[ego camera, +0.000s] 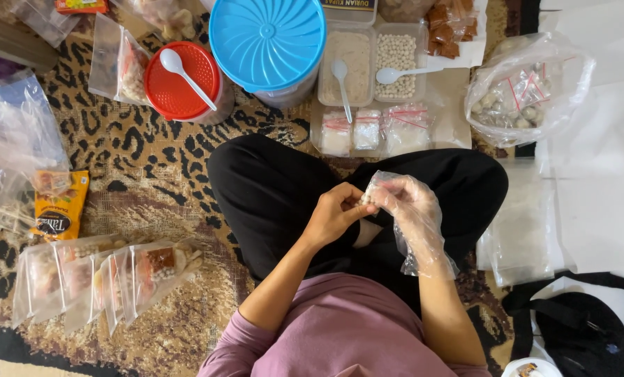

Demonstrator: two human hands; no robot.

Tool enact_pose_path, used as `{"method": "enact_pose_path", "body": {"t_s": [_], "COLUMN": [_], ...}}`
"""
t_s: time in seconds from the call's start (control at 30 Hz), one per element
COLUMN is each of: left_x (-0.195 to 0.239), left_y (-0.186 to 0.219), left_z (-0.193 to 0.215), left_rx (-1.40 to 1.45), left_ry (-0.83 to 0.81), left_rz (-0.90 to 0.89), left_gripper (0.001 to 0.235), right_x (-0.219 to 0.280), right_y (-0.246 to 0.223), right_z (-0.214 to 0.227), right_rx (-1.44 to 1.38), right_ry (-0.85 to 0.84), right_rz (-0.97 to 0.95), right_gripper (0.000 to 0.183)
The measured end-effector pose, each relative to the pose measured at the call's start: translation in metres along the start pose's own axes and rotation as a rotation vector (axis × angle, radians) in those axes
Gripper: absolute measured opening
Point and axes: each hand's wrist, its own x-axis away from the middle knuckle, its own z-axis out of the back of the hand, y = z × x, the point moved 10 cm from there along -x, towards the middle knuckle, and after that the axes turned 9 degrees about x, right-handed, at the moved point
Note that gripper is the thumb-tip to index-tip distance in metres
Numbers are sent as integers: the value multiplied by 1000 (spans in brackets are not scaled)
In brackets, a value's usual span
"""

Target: The person scoops white granular food and small round white pellets from plastic containers into small clear plastic bags using a white plastic spoon. They seal each bag and place it on a blue lid. The person wears a clear plastic glove on their right hand.

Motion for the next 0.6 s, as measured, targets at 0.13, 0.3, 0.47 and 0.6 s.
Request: {"method": "enact_pose_path", "body": {"t_s": [0.13, 0.3, 0.47, 0.6], "left_x": [0, -4, -11, -8], "left_y": [0, 0, -2, 26], "left_z": [-1, 2, 5, 6], "left_rx": [22, 39, -4, 107], "left_ry": [6, 68, 41, -25], "left_rz": [-8, -40, -57, -122], "left_gripper": [32, 35, 31, 52], "right_x": [-8, -6, -5, -6], "right_y": [16, 0, 1, -7], "right_z": [4, 7, -9, -14], "right_rx": [-17, -86, 6, 167], "right_ry": [57, -28, -58, -46], "right_rz": [42, 142, 78, -8], "right_gripper": [20, 36, 28, 33]}}
